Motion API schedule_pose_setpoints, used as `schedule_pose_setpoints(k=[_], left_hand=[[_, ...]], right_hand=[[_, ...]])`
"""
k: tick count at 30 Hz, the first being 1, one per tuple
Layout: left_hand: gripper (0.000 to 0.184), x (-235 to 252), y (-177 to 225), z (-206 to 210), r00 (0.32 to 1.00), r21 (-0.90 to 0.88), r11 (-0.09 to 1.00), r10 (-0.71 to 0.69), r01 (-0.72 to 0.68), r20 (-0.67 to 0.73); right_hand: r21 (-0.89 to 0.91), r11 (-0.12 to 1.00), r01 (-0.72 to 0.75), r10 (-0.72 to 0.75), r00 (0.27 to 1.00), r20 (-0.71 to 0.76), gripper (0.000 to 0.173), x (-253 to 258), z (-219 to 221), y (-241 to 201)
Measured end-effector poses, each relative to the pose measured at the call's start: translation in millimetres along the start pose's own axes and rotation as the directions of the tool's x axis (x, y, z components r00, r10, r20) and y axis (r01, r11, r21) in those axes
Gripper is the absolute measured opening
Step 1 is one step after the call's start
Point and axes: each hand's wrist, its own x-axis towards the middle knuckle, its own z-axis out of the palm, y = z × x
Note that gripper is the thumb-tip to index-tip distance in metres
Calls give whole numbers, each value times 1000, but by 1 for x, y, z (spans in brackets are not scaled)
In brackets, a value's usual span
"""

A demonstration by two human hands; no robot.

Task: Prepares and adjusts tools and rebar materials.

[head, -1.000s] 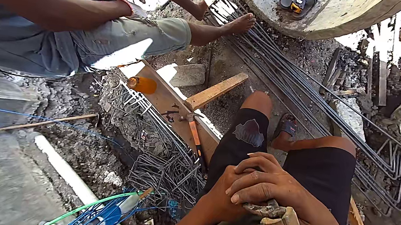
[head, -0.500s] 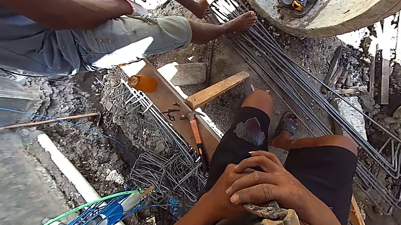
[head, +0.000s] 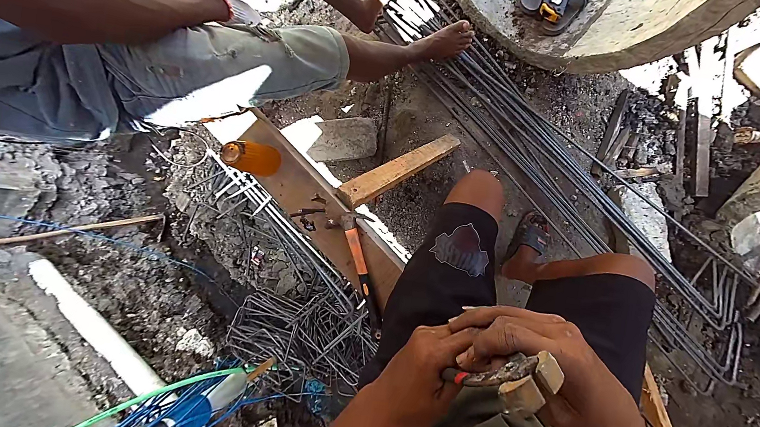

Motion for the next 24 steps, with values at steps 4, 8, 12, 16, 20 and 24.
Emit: schedule_pose_setpoints(k=[4,8,12,16,20,24], left_hand=[[28,1,2,-9,998,-12,999,-47,48,49],[31,1,2,-10,997,11,998,-62,62,47],[31,0,2,-5,999,4,999,-52,52,13],[32,-3,2,0,998,-15,998,-69,68,-12],[35,-4,7,10,980,-77,981,-184,178,-73],[42,-2,17,37,842,-388,797,-532,463,-89]], right_hand=[[-114,993,-14,16,1000,17,27,-3,-18,2],[-123,992,-28,33,999,38,26,-4,-24,3],[-115,993,-37,39,999,13,27,-4,-23,3],[-97,994,-59,59,998,-3,28,-4,-21,6],[-76,988,-133,116,972,-203,32,-3,-9,14],[-46,962,-270,247,928,-280,73,-7,4,22]])
